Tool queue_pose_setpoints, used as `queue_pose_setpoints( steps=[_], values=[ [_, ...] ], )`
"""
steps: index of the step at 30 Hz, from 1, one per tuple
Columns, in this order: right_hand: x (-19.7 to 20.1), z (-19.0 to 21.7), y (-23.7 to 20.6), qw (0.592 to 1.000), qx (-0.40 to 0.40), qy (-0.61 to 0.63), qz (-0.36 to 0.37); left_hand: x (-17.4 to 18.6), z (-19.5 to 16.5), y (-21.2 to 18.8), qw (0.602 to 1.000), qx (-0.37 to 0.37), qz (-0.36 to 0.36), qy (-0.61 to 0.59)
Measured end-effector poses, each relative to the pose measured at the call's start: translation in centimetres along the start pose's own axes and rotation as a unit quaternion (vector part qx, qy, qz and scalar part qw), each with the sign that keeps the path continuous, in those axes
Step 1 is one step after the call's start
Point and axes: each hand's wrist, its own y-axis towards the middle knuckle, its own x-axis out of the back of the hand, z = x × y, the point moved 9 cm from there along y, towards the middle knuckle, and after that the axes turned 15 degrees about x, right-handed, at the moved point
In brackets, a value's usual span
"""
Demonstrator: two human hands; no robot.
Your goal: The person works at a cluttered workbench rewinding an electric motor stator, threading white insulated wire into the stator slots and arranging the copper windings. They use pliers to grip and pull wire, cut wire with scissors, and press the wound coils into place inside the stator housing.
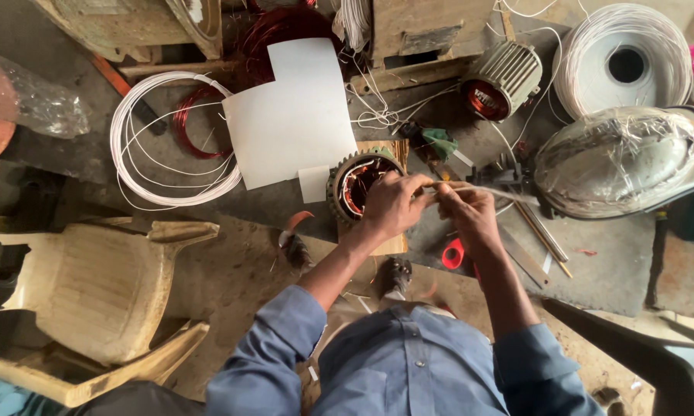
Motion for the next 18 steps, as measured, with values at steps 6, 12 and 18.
queue_pose_setpoints(
  steps=[6, 12, 18],
  values=[
    [1.8, 2.7, -0.7, 0.998, 0.002, -0.061, -0.015, -1.2, 0.2, 0.1, 1.0, -0.015, -0.001, 0.001],
    [3.5, 1.5, -0.8, 0.998, -0.01, 0.016, -0.052, -2.6, 1.2, -0.3, 0.999, -0.017, 0.015, -0.023],
    [10.9, 0.5, -0.7, 0.988, -0.044, 0.07, -0.128, -2.4, 1.4, -0.4, 0.995, -0.033, 0.023, -0.093]
  ],
)
